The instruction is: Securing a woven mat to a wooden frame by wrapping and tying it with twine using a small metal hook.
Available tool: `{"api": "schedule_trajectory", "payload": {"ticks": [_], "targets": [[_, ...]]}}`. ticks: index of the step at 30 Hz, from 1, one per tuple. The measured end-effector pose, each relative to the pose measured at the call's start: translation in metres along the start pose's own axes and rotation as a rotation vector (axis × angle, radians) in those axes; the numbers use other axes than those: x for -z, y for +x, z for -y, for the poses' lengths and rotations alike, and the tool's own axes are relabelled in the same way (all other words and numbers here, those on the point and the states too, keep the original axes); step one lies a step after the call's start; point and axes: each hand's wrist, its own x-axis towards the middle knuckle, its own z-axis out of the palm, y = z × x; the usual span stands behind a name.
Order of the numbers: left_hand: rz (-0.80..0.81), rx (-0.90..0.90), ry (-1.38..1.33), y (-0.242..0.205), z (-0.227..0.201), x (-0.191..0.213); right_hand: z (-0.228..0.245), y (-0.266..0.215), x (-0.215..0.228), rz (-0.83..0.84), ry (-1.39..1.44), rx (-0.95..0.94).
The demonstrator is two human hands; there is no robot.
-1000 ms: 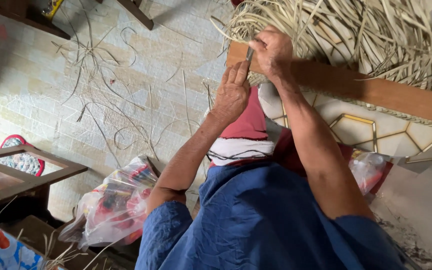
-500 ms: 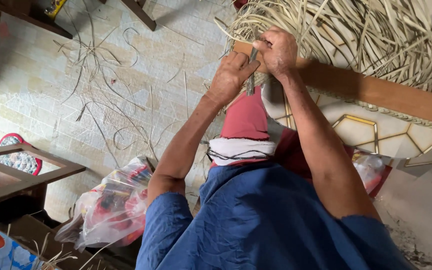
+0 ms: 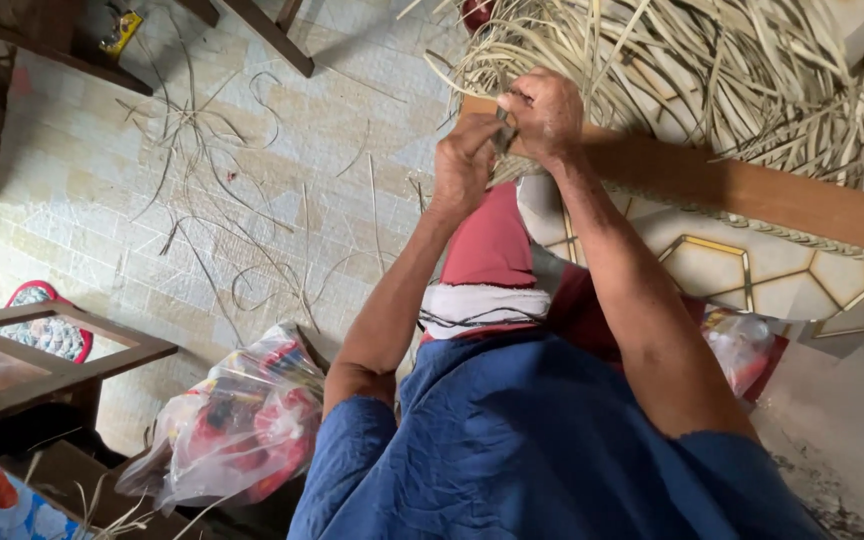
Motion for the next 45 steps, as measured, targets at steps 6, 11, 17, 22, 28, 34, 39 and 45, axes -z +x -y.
{"api": "schedule_trajectory", "payload": {"ticks": [6,11,17,22,28,34,39,45], "targets": [[-0.082,0.381,-0.208,0.023,-0.052,-0.002,0.015,0.0,0.014,0.008,0.152,-0.039],[-0.264,0.725,-0.292,0.043,-0.058,-0.009,0.01,-0.003,0.029,0.019,0.474,0.049],[-0.354,0.749,-0.326,0.044,-0.053,-0.023,0.019,0.001,0.045,0.063,0.583,0.043],[-0.263,0.321,0.023,0.031,-0.016,-0.037,0.025,0.001,0.054,0.117,0.698,0.038],[-0.149,0.083,0.696,0.03,-0.024,-0.04,0.032,-0.002,0.062,0.163,0.879,0.006],[-0.215,0.083,0.583,0.033,-0.009,-0.031,0.022,0.002,0.052,0.138,0.621,0.214],[-0.206,0.044,0.512,0.031,-0.024,-0.026,0.009,-0.004,0.027,0.021,0.279,0.316],[-0.292,0.354,0.031,0.033,-0.047,-0.025,0.015,-0.003,0.039,0.164,0.307,0.28]]}}
